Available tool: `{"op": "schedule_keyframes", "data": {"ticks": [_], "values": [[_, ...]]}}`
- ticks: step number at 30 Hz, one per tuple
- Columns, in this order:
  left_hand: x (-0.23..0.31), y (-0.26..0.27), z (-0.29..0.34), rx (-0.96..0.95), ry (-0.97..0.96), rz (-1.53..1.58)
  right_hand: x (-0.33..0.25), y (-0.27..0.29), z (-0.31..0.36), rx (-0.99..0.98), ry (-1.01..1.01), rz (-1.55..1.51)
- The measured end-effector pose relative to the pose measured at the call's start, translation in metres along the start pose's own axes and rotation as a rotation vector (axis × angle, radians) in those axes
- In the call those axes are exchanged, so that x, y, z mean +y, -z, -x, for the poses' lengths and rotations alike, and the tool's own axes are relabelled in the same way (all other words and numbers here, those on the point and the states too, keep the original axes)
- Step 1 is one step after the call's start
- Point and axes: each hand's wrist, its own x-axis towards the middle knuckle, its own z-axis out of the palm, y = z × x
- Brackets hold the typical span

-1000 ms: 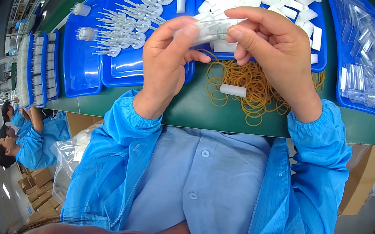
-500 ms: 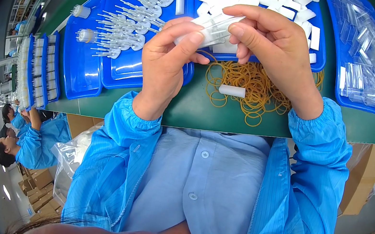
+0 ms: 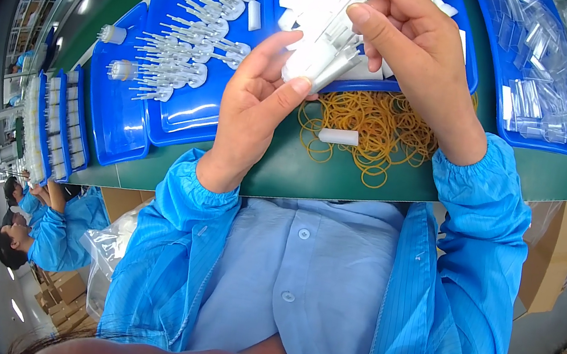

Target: The person assembles white plastic components into a white cylindrical holder by hand, then secures the components with a rubber band.

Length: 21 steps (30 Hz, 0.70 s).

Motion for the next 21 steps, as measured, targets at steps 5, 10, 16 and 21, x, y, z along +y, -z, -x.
{"op": "schedule_keyframes", "data": {"ticks": [5,10,16,21], "values": [[0.004,0.001,-0.003,-0.017,0.067,0.049,-0.001,-0.001,0.004,0.017,-0.009,0.014],[0.000,-0.001,-0.002,-0.044,0.055,0.142,-0.010,0.001,-0.002,-0.103,0.386,0.482],[-0.002,0.002,-0.003,-0.021,0.060,0.161,-0.045,-0.012,-0.002,-0.152,0.309,0.644],[-0.003,0.002,-0.001,-0.040,0.081,0.154,-0.042,-0.005,-0.003,-0.284,0.357,0.854]]}}
